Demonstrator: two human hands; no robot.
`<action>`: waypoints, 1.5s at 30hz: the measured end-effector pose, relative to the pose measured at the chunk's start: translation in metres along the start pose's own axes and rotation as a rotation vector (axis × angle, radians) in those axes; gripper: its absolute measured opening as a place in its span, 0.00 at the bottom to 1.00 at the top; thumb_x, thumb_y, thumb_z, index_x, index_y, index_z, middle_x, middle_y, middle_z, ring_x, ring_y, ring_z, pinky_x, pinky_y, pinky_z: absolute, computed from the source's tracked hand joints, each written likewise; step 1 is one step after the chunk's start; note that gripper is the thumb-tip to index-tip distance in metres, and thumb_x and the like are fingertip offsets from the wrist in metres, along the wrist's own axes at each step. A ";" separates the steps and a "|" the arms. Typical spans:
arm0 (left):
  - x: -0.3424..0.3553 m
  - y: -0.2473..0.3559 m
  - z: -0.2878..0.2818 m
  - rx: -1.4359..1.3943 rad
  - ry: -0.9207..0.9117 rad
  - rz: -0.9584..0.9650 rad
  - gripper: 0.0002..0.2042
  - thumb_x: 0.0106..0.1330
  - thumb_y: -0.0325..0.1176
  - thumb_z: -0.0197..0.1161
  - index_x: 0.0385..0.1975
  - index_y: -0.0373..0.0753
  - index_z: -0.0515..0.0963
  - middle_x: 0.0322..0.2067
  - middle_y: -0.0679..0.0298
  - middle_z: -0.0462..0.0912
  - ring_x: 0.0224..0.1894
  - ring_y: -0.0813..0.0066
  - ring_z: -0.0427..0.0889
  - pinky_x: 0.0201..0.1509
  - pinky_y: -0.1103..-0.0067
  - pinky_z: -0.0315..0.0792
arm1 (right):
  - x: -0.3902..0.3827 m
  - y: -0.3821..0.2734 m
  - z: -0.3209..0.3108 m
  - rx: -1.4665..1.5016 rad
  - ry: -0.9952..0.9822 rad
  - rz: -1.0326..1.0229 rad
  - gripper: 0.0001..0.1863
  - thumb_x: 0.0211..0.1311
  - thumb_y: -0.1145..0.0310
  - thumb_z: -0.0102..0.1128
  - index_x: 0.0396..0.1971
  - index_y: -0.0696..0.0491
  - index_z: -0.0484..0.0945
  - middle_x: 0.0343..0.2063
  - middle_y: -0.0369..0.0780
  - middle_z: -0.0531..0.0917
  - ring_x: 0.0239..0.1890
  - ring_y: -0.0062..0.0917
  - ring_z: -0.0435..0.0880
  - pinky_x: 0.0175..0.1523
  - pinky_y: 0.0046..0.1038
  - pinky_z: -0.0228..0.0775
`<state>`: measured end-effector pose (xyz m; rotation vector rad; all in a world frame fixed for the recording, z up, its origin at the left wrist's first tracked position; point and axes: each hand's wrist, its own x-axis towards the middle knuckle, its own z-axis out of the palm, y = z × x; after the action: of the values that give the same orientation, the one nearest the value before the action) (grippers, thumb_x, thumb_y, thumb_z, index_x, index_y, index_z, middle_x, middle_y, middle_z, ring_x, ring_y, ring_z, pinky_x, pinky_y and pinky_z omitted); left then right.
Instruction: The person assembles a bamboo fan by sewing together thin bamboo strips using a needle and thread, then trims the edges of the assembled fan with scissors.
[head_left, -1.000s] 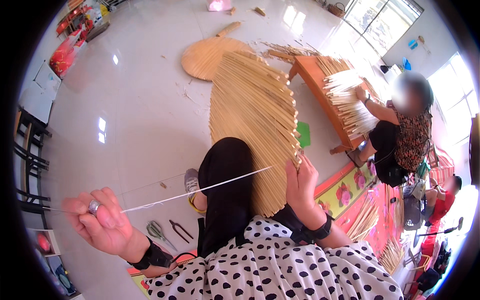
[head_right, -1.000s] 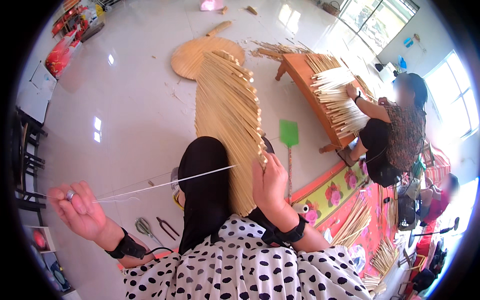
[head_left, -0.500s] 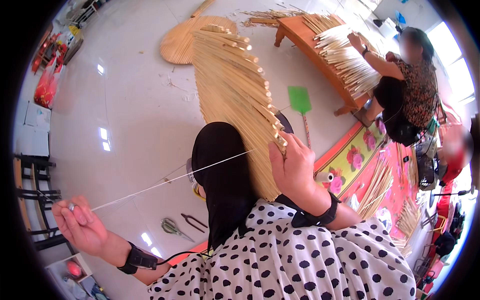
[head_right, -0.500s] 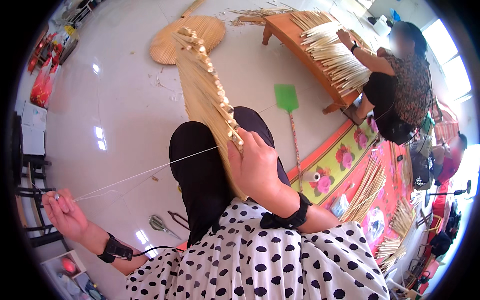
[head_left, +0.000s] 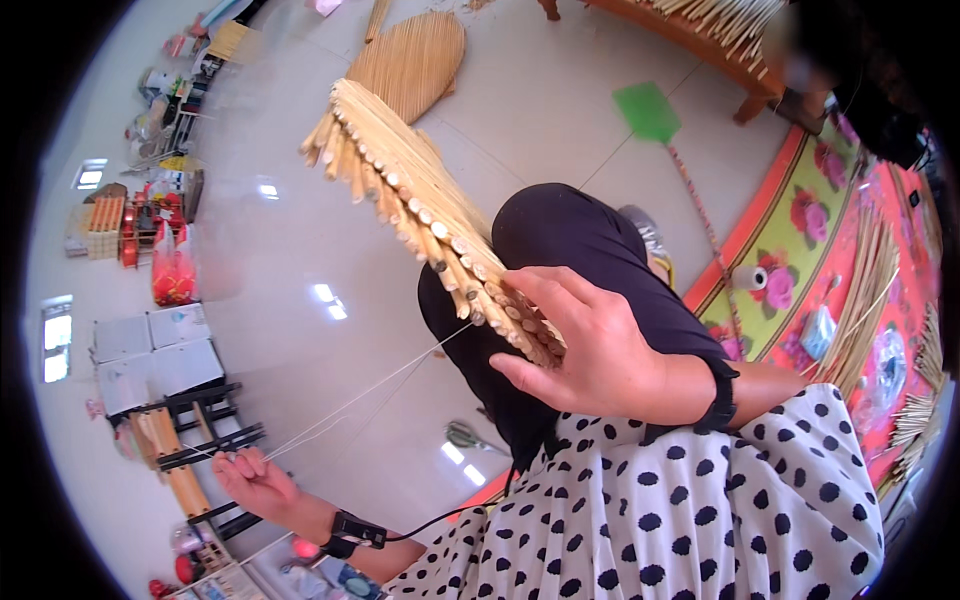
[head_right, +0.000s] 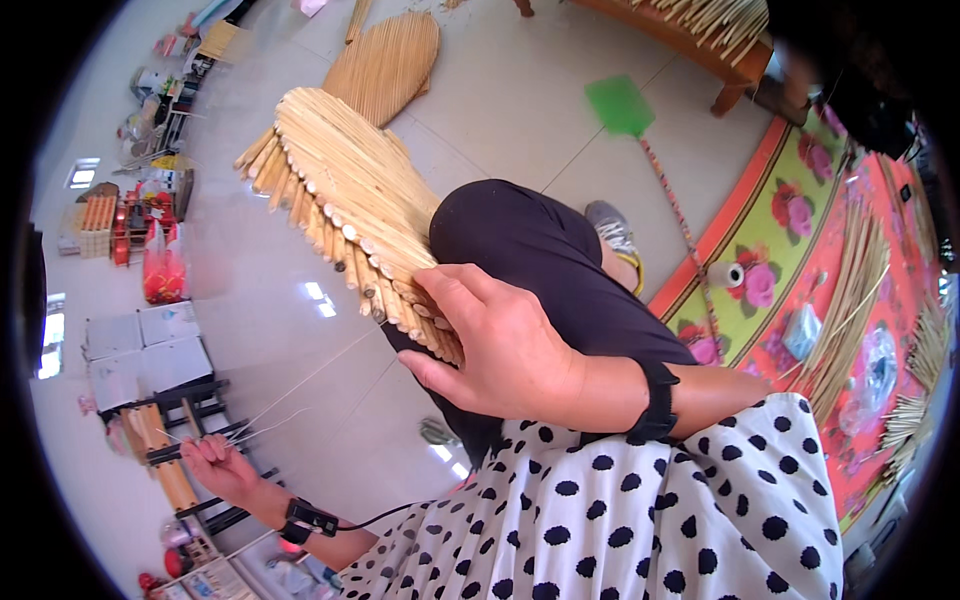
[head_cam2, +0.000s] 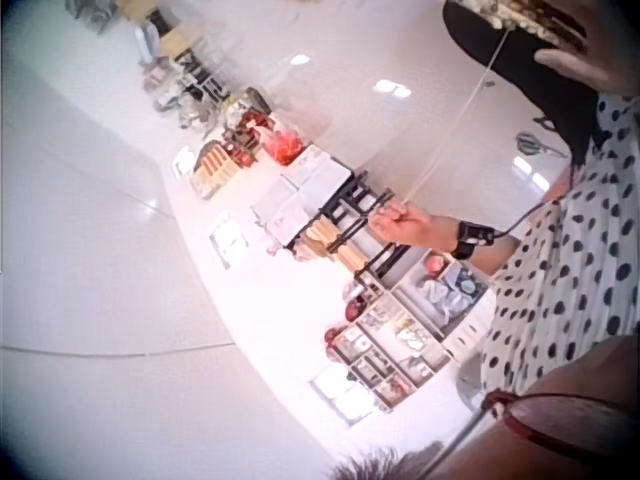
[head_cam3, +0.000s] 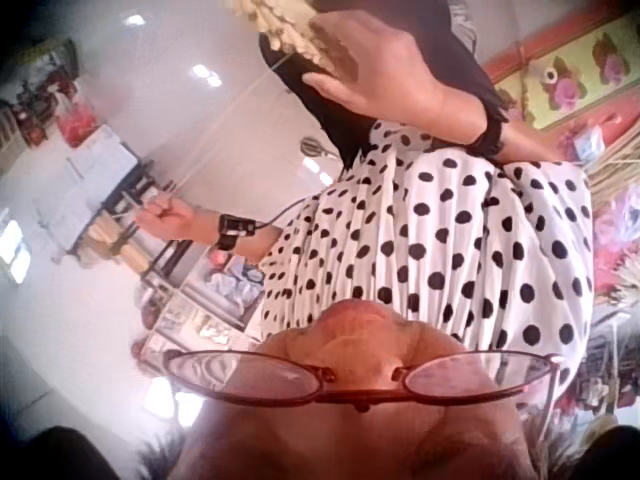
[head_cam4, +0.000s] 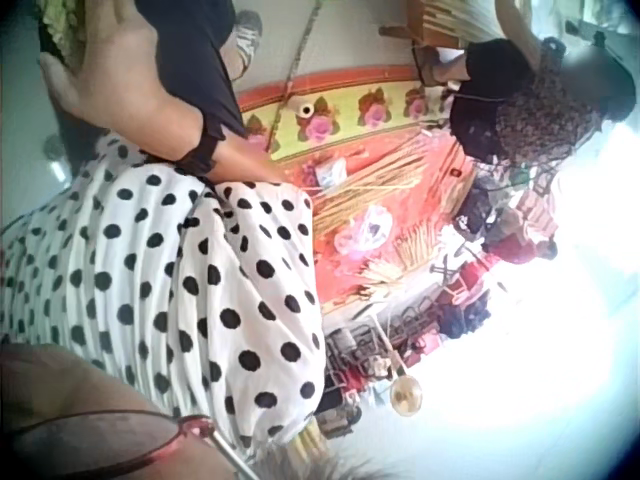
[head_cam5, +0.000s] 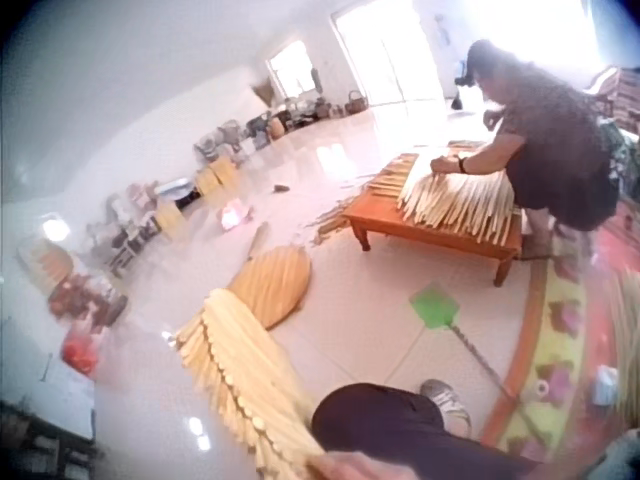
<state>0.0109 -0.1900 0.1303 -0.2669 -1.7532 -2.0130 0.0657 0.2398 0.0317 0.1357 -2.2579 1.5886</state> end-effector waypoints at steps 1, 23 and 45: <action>0.001 0.003 0.005 0.030 -0.003 -0.002 0.08 0.72 0.34 0.56 0.37 0.36 0.71 0.16 0.74 0.56 0.19 0.85 0.56 0.24 0.85 0.52 | 0.000 0.003 -0.002 0.014 0.014 -0.029 0.32 0.47 0.64 0.72 0.50 0.64 0.71 0.42 0.51 0.77 0.38 0.43 0.82 0.42 0.33 0.78; -0.014 0.052 0.038 0.281 0.069 0.029 0.08 0.73 0.34 0.54 0.33 0.38 0.69 0.15 0.72 0.60 0.18 0.84 0.61 0.25 0.86 0.58 | 0.003 0.021 -0.010 0.202 -0.128 -0.023 0.35 0.44 0.62 0.75 0.51 0.65 0.70 0.46 0.53 0.75 0.47 0.44 0.78 0.51 0.35 0.75; 0.001 0.018 0.009 0.013 0.033 0.193 0.06 0.71 0.31 0.55 0.35 0.35 0.72 0.17 0.73 0.59 0.18 0.84 0.56 0.28 0.82 0.52 | 0.005 -0.018 0.023 -0.388 0.061 -0.037 0.18 0.51 0.74 0.65 0.43 0.61 0.74 0.35 0.46 0.81 0.29 0.38 0.83 0.33 0.30 0.77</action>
<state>0.0172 -0.1826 0.1483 -0.3810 -1.6525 -1.8581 0.0612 0.2130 0.0431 0.0241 -2.4491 1.0932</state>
